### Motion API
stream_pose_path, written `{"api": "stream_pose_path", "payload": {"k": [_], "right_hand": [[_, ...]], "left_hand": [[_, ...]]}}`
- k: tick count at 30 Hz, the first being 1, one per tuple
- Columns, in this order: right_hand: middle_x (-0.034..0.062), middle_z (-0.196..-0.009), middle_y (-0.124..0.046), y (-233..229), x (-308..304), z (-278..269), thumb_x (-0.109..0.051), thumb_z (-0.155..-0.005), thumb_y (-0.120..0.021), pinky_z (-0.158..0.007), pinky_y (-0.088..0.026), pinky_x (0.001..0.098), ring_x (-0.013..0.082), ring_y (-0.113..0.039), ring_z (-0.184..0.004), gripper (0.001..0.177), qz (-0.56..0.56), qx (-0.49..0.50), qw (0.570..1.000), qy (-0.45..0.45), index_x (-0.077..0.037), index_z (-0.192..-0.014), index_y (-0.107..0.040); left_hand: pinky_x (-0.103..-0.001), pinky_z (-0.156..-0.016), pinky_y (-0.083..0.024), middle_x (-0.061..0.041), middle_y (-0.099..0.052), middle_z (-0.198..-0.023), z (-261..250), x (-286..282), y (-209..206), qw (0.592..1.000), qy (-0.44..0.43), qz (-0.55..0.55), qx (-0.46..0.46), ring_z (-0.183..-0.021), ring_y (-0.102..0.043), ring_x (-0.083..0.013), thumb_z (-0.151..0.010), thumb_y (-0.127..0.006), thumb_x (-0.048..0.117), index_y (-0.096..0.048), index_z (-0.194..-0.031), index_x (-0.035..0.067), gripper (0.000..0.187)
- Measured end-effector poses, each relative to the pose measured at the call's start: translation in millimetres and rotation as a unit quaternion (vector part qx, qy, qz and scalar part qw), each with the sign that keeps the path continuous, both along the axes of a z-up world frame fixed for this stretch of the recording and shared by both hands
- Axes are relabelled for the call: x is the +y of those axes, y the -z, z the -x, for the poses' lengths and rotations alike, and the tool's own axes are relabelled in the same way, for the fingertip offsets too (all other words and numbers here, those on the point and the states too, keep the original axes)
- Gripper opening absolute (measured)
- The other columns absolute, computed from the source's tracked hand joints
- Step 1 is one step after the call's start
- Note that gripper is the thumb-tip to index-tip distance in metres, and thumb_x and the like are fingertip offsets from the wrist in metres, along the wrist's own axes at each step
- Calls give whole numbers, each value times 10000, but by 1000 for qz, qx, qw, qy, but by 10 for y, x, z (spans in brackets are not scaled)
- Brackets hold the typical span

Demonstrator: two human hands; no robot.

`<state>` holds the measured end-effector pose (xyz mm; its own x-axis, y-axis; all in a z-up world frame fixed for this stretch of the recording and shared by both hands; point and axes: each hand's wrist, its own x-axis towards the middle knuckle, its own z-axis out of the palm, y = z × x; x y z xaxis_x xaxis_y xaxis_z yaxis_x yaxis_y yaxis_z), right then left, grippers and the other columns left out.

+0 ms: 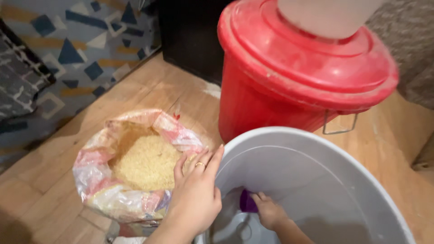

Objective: The person opens a white bucket, removes the lid, and uses a purple cup to scoop rice from a plastic bag into the bucket. The person repeatedly scoops and pours rice into the bucket until the clip ends.

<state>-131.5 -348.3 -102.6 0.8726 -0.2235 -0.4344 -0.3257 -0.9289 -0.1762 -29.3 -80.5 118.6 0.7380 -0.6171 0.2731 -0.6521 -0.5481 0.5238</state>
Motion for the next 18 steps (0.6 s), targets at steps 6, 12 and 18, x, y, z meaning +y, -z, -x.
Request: {"api": "stream_pose_path", "payload": {"k": [6,12,18], "right_hand": [[2,-1592,-281,536,-5,-88,-60,-866,-699,-1154,-402,422,285,-386,-1413,862,45,73,996,36,-198,-1560,-206],[102,-1511,-389,894,9,-14,-261,-816,-857,-1162,-429,414,329,-433,-1402,940,30,66,989,130,-155,-1538,-264],[129,-1445,-475,762,99,-111,-484,-720,-903,-1158,-424,448,330,-482,-1387,1053,31,97,975,199,-135,-1508,-299]], "left_hand": [[-586,-1171,-123,-194,-512,-1447,-8,-16,17,1000,-4,2,-6,-1434,-393,-303,-693,-640,52,-393,-1523,63,867],[-578,-1167,-133,-157,-528,-1439,-16,-17,72,1000,-7,3,1,-1413,-405,-298,-665,-644,59,-403,-1522,80,891],[-576,-1166,-141,-158,-537,-1425,-15,-18,75,1000,-10,2,-9,-1421,-406,-297,-679,-642,61,-414,-1519,83,871]]}}
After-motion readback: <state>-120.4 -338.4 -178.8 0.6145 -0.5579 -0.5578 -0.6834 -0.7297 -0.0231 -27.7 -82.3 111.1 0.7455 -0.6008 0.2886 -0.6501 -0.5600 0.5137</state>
